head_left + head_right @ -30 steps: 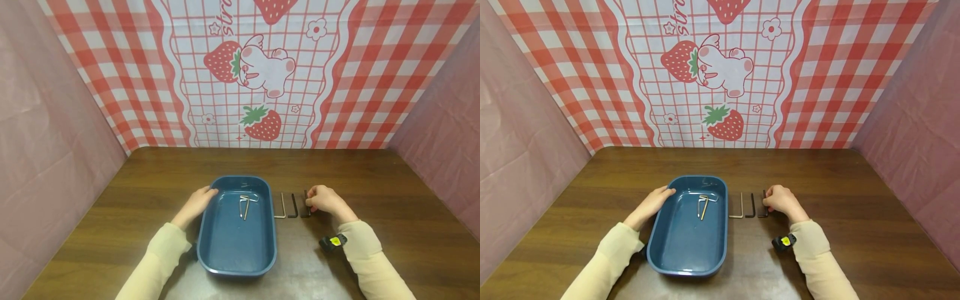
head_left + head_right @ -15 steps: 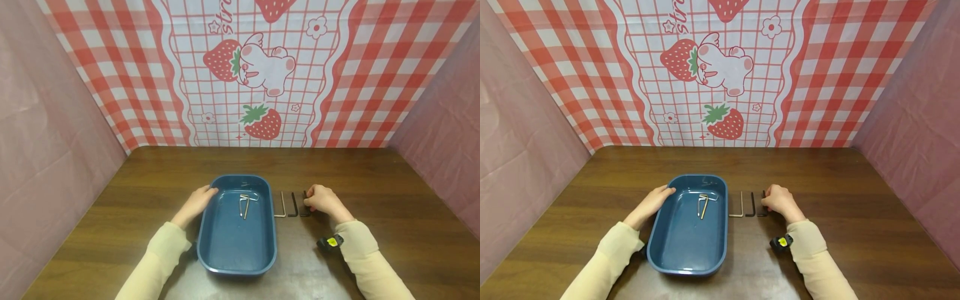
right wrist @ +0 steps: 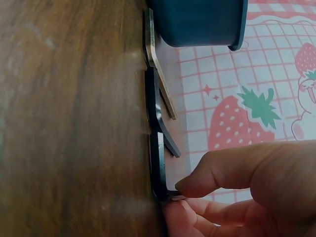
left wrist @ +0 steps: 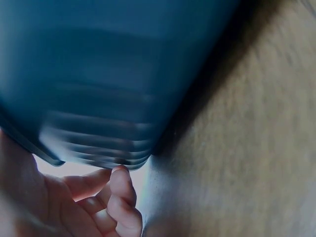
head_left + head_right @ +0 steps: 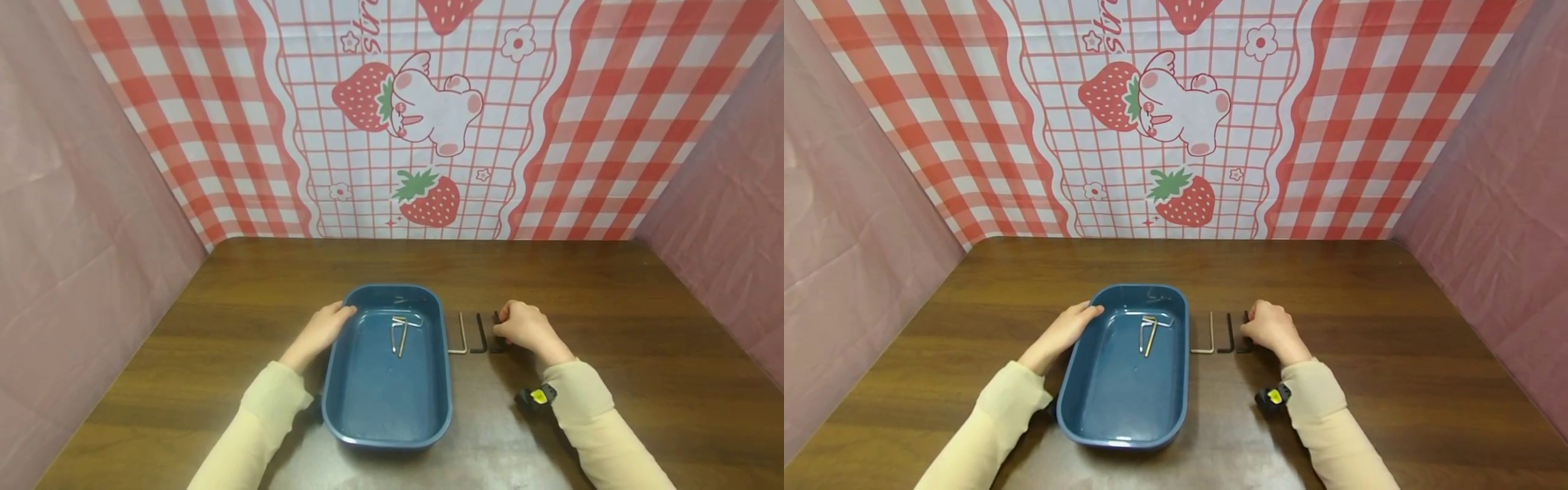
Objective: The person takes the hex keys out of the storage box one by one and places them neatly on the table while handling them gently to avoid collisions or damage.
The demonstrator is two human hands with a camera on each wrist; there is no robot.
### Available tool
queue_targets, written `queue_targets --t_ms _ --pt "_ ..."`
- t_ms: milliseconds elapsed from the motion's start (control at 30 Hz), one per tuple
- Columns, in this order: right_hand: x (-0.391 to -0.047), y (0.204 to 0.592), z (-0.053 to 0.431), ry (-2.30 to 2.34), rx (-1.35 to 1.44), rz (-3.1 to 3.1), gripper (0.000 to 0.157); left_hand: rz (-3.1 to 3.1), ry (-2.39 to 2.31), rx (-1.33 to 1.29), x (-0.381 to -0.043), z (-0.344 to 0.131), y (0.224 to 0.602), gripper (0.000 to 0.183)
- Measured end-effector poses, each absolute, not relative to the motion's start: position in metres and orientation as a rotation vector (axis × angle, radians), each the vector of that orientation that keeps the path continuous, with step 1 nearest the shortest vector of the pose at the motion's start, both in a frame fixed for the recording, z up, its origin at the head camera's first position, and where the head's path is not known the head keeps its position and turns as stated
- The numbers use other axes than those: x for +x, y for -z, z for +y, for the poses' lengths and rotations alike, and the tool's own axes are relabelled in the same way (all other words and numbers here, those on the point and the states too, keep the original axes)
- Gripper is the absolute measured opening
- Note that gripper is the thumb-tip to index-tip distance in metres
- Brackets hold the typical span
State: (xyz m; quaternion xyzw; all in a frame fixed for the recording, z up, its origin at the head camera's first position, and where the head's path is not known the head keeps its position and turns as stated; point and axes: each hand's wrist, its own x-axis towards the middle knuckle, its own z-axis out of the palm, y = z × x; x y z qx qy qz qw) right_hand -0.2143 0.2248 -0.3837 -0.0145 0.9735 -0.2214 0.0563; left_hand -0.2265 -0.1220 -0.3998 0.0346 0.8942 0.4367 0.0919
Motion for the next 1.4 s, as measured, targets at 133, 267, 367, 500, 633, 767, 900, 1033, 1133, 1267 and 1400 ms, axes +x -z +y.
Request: queue_targets --t_ms 133,267,367,500,633,767,900,1033,1133,1267,1400 --pt "-0.2150 0.3846 0.2239 0.662 -0.042 2.965 0.021 2.650 -1.299 0.104 -0.2262 -0.1229 0.4003 0.049" --pt "-0.2156 0.3853 0.2239 0.661 -0.042 2.966 0.023 2.650 -1.302 0.097 -0.2262 -0.1228 0.4005 0.049" --pt "-0.2163 0.3856 0.2241 0.662 -0.038 2.966 0.024 2.655 -1.302 0.096 -0.2265 -0.1225 0.4005 0.049" --pt "-0.2168 0.3854 0.2240 0.665 -0.036 2.961 0.024 2.654 -1.299 0.100 -0.2271 -0.1227 0.4003 0.050" --pt "-0.2170 0.3843 0.2239 0.661 -0.044 2.958 0.023 2.656 -1.295 0.104 -0.2273 -0.1230 0.4001 0.050" --pt "-0.2166 0.3839 0.2240 0.660 -0.043 2.956 0.022 2.657 -1.293 0.101 -0.2272 -0.1228 0.4001 0.049" --pt "-0.2159 0.3843 0.2243 0.662 -0.033 2.947 0.021 2.653 -1.296 0.095 -0.2272 -0.1224 0.4006 0.050" --pt "-0.2149 0.3841 0.2244 0.657 -0.027 2.939 0.020 2.646 -1.303 0.095 -0.2267 -0.1221 0.4003 0.050" --pt "-0.2141 0.3832 0.2244 0.639 -0.023 2.940 0.022 2.643 -1.308 0.097 -0.2267 -0.1224 0.3999 0.050" --pt "-0.2136 0.3815 0.2244 0.609 -0.006 2.952 0.025 2.637 -1.319 0.098 -0.2266 -0.1229 0.3998 0.048" --pt "-0.2132 0.3789 0.2239 0.582 0.013 2.979 0.026 2.633 -1.320 0.092 -0.2264 -0.1226 0.3997 0.048"
